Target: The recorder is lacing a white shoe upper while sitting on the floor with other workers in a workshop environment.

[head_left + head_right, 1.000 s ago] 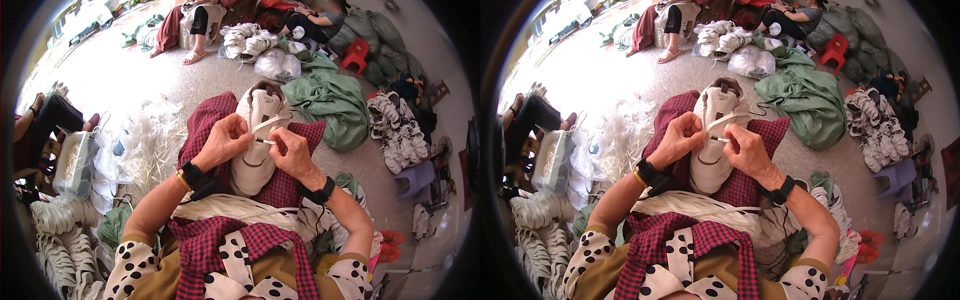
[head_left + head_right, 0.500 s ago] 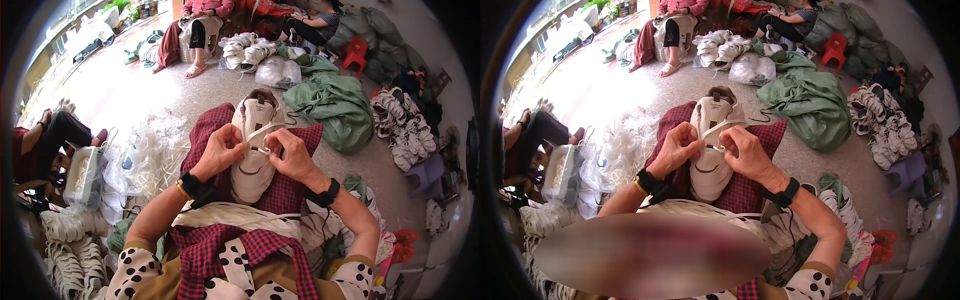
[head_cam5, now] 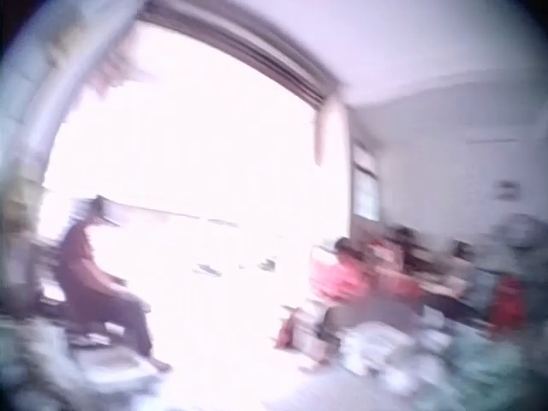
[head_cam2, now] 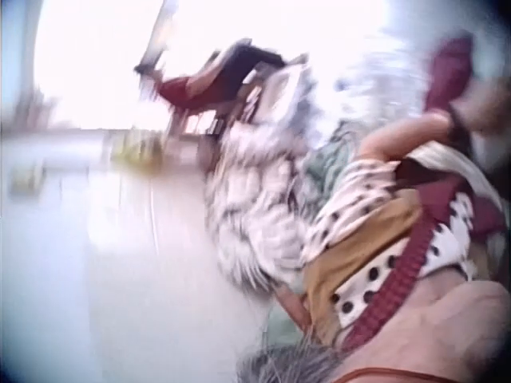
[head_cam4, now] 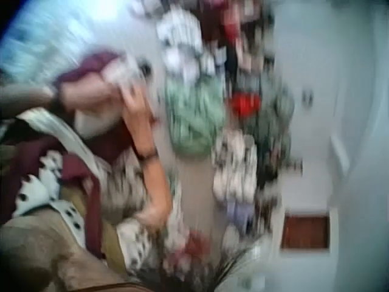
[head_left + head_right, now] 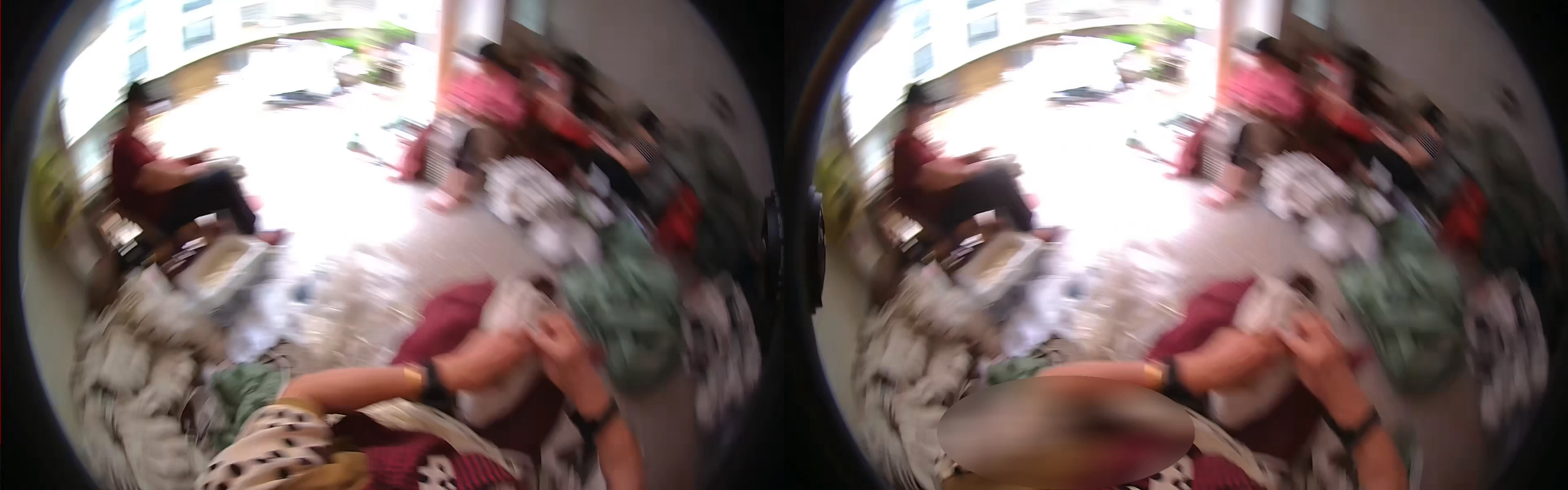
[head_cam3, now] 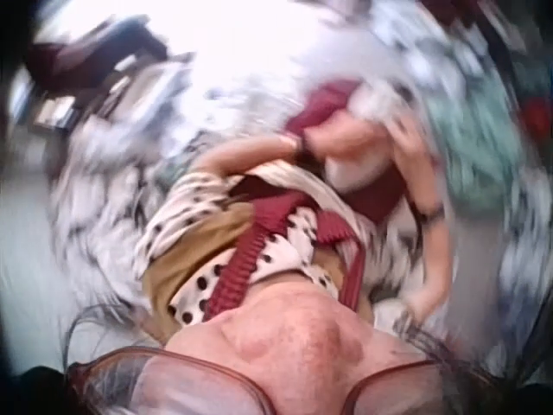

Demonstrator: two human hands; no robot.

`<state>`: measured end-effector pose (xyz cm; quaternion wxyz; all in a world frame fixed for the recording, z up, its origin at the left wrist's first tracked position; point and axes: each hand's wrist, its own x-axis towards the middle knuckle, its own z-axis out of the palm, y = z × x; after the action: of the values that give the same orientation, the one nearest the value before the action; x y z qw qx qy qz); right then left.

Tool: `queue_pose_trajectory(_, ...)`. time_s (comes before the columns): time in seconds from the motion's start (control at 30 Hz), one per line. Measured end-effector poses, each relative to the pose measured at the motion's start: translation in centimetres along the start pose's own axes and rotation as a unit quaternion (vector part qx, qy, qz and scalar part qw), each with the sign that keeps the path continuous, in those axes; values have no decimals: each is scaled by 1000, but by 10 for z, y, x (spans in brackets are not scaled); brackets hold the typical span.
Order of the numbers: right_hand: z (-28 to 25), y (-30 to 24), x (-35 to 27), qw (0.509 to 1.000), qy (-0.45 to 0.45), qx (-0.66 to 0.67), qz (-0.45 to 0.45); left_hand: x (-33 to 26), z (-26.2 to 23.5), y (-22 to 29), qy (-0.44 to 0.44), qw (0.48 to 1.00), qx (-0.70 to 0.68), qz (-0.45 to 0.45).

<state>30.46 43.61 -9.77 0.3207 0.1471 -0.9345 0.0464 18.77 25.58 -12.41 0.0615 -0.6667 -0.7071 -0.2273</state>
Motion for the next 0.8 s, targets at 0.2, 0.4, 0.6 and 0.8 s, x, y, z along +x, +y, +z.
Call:
queue_pose_trajectory(0.2, -54, -27, 9, 996, -74, -8, 39, 23, 23, 18, 105, 974, -154, 127)
queue_pose_trajectory(0.4, -28, -12, 35, 994, -106, 2, -29, 13, 33, -6, 88, 980, -162, 69)
queue_pose_trajectory(0.6, -26, 2, 31, 986, -164, 4, -7, 19, 44, -6, 166, 941, -266, 130)
queue_pose_trajectory(0.8, -37, -6, 33, 983, -179, -27, 42, 14, 21, 5, 134, 964, -201, 107)
